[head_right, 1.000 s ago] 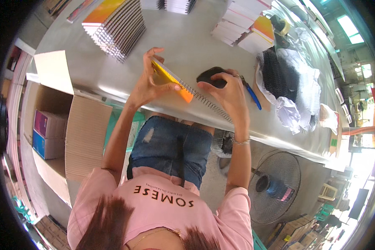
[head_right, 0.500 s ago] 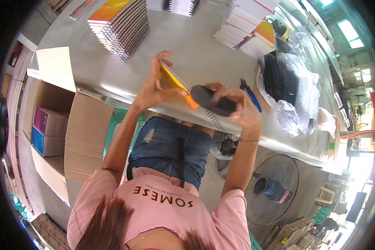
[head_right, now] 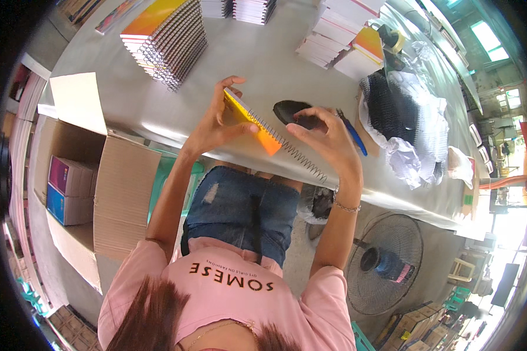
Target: The person assembles notebooks by hand and using pliers, by picking up a notepad, inserting a spiral binding, trimming the excess binding with pliers, and stacking the completed notebooks on a table.
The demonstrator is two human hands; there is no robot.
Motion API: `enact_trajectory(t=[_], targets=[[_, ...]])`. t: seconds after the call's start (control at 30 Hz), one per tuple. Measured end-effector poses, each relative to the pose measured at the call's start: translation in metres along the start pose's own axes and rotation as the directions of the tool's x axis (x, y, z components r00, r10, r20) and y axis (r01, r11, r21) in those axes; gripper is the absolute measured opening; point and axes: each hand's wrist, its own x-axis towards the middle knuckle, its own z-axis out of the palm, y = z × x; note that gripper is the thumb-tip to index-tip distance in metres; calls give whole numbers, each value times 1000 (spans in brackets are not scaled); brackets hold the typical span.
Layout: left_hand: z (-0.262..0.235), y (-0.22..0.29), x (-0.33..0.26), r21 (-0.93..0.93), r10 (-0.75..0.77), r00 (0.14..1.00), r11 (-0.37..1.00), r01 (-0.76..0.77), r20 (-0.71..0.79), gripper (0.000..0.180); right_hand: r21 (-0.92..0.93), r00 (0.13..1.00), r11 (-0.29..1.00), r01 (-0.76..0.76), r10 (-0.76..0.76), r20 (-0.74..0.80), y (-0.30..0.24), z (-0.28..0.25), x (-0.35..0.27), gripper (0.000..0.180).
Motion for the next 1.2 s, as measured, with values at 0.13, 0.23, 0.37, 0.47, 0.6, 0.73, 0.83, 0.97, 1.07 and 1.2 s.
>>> enact_trajectory(t=[0.13, 0.23, 0.37, 0.47, 0.6, 0.73, 0.83, 0.97, 1.07, 1.2], targets=[[0, 0, 0, -34, -9, 999, 999, 10, 32, 83, -52, 994, 997, 63, -58, 90, -2, 5, -2, 41], [-4, -2, 1, -98, 25, 998, 995, -19, 57, 72, 10, 998, 1000, -24, 23, 59, -6, 9, -1, 40], [-4, -4, 0, -66, 31, 998, 997, -27, 50, 60, -553, 965, 817, 160, -247, -87, 8, 11, -3, 37], [-10, -8, 2, -106, 35, 996, 994, -27, 79, 54, 134, 988, 991, -4, -17, 152, -2, 4, -3, 42], [-9, -6, -1, -183, 12, 996, 983, 4, 88, 48, 63, 996, 996, -58, 54, 69, -3, 13, 1, 36], [-9, -12, -1, -230, 18, 994, 973, 7, 104, 44, 29, 985, 989, 147, -149, 84, 3, 14, -2, 35], [-11, -13, 4, -275, 34, 994, 961, -4, 106, 42, -261, 999, 964, 44, -46, -2, 1, 16, 10, 34], [-10, -12, -2, -281, -16, 993, 959, 48, 115, 43, 286, 981, 955, -81, 27, 190, 12, 14, 5, 36], [-10, -12, 3, -306, 24, 994, 952, 11, 110, 43, 328, 977, 945, 16, -85, 198, 3, 15, 5, 38], [-12, -6, -2, -234, -12, 991, 971, 42, 130, 41, 342, 982, 940, 2, -67, 178, 1, 20, 5, 42]])
